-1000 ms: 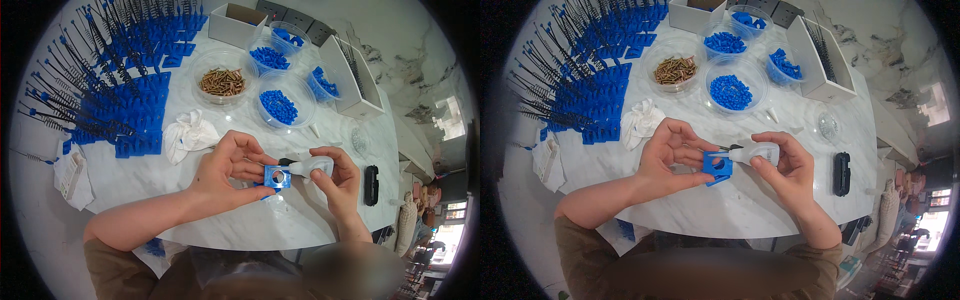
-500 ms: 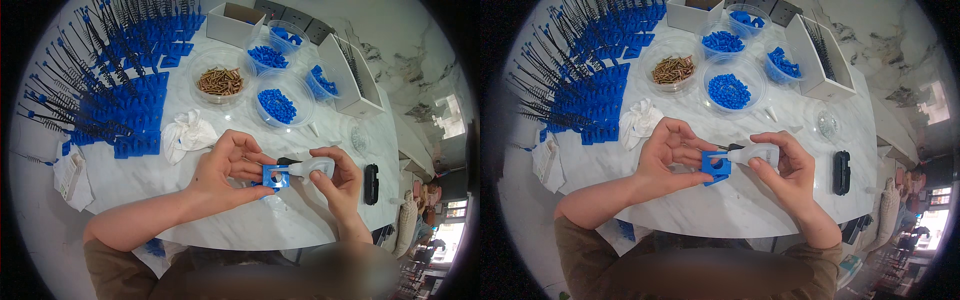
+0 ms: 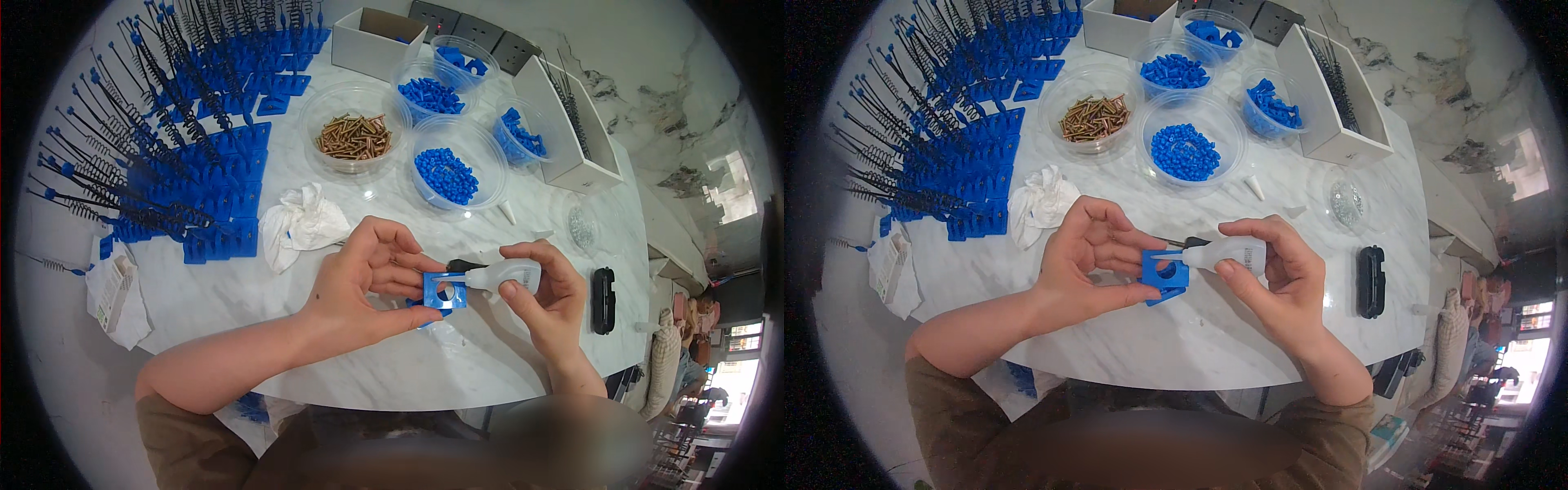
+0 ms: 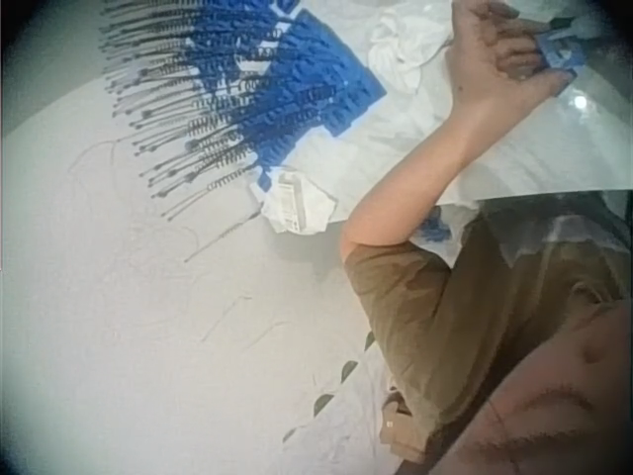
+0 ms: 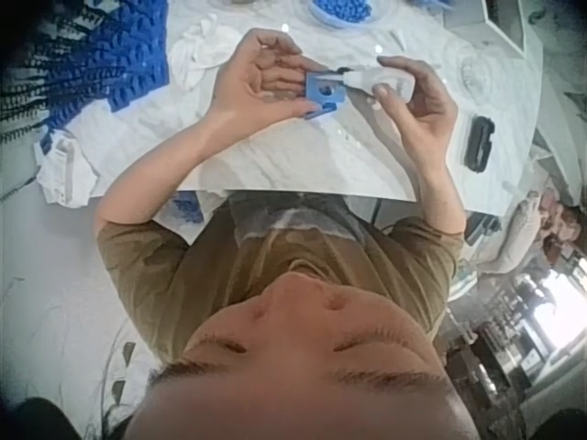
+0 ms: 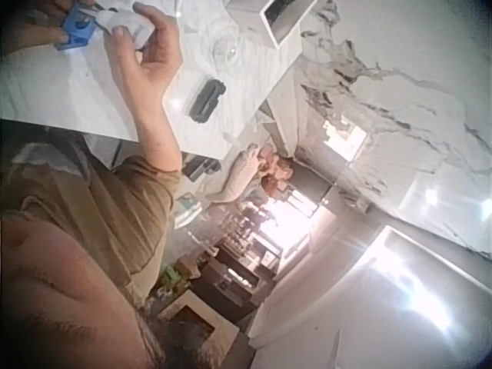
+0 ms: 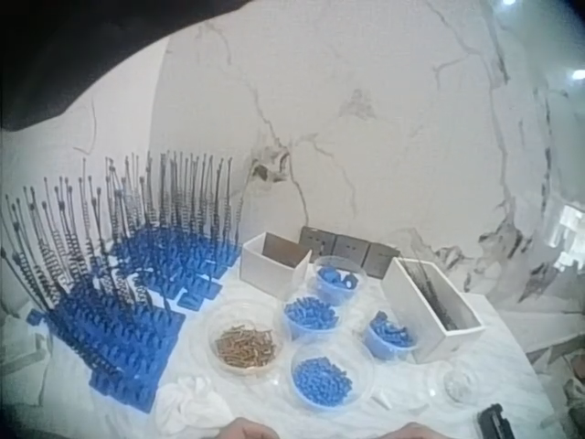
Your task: Assembling small blue plastic components with black springs and a metal rod.
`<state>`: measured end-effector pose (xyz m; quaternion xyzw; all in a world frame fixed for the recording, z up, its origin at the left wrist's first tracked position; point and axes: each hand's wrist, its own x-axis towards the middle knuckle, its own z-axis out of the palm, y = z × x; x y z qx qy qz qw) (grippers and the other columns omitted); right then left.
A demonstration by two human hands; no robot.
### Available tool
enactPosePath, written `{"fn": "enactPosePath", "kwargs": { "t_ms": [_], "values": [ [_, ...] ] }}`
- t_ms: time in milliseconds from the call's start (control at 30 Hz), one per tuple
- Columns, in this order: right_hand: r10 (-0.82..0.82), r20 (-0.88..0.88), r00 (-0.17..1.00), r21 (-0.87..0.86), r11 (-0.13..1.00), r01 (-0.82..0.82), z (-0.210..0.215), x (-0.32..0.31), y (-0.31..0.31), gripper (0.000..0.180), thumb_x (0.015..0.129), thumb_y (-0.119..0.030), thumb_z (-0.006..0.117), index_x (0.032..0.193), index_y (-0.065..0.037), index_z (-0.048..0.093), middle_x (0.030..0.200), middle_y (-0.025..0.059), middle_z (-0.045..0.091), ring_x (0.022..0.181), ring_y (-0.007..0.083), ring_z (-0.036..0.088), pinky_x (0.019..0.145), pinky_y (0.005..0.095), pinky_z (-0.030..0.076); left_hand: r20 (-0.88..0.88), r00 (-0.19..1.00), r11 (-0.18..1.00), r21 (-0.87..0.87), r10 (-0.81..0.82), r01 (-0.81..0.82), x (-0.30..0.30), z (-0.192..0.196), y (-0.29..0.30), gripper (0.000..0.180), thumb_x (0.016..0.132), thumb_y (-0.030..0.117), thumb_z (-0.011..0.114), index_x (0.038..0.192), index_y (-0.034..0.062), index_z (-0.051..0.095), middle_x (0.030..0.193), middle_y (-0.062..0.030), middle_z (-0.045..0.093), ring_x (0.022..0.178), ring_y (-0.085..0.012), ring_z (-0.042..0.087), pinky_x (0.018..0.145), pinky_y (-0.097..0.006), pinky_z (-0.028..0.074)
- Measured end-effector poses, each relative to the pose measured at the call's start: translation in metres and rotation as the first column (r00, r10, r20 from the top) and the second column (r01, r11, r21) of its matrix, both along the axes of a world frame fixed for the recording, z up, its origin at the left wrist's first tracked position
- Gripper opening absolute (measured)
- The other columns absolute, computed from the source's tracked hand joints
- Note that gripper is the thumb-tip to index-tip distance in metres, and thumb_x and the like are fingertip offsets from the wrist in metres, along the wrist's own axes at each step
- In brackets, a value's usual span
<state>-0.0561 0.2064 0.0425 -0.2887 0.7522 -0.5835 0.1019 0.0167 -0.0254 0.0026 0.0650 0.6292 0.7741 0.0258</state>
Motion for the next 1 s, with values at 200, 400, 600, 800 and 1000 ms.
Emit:
{"fn": "enactPosePath", "kwargs": {
  "t_ms": [200,400,600,800,1000],
  "values": [
    [-0.01,0.015,1.0,-0.018,1.0,0.01,0.0008,0.0013,-0.0014,0.037,0.078,0.002,0.072,0.113,0.006,0.06,0.108,0.0107,0.061,0.103,0.0167,0.055,0.091,0.0291,0.04,0.006,1.0,1.0,-0.01,0.0,0.0,0.0006,0.0013,-0.0005,0.057,0.075,-0.001,0.076,0.114,0.0065,0.035,0.114,-0.0173,0.06,0.103,-0.0216,0.065,0.089,-0.032,0.054],
    [0.002,-0.018,1.0,-0.001,1.0,-0.002,0.0005,0.0002,-0.0001,0.037,0.077,0.003,0.072,0.113,0.005,0.061,0.107,0.0102,0.061,0.099,0.0156,0.055,0.087,0.0277,0.04,-0.006,1.0,0.999,-0.034,-0.003,0.002,-0.0008,0.0013,-0.0001,0.059,0.073,-0.002,0.078,0.112,0.0078,0.034,0.113,-0.0186,0.061,0.102,-0.0217,0.066,0.086,-0.032,0.055],
    [0.001,-0.048,0.999,-0.003,1.0,-0.001,0.0004,0.0003,-0.0007,0.036,0.077,0.003,0.072,0.112,0.005,0.062,0.105,0.0098,0.062,0.096,0.0151,0.055,0.084,0.027,0.04,-0.005,1.0,1.0,-0.023,-0.008,0.008,0.0001,0.0012,-0.0002,0.056,0.075,-0.001,0.076,0.113,0.0062,0.035,0.113,-0.0174,0.06,0.103,-0.0219,0.065,0.089,-0.033,0.054],
    [0.01,-0.068,0.998,-0.009,1.0,-0.011,-0.0013,-0.0007,-0.0002,0.037,0.076,0.003,0.072,0.112,0.005,0.062,0.104,0.0092,0.062,0.094,0.0145,0.055,0.083,0.0268,0.04,-0.005,1.0,1.0,-0.031,-0.004,0.004,-0.0001,0.0013,0.0002,0.056,0.075,-0.001,0.076,0.112,0.0063,0.035,0.112,-0.0175,0.06,0.103,-0.022,0.065,0.089,-0.033,0.054],
    [-0.007,-0.04,0.999,-0.002,1.0,0.007,-0.0003,0.0004,-0.0005,0.037,0.076,0.002,0.073,0.112,0.004,0.062,0.103,0.0082,0.061,0.093,0.0133,0.054,0.081,0.0256,0.039,-0.009,1.0,0.999,-0.043,0.0,0.0,0.0002,0.002,-0.0001,0.056,0.075,-0.001,0.076,0.112,0.0061,0.035,0.112,-0.0181,0.061,0.102,-0.0221,0.066,0.089,-0.032,0.054]
  ]
}}
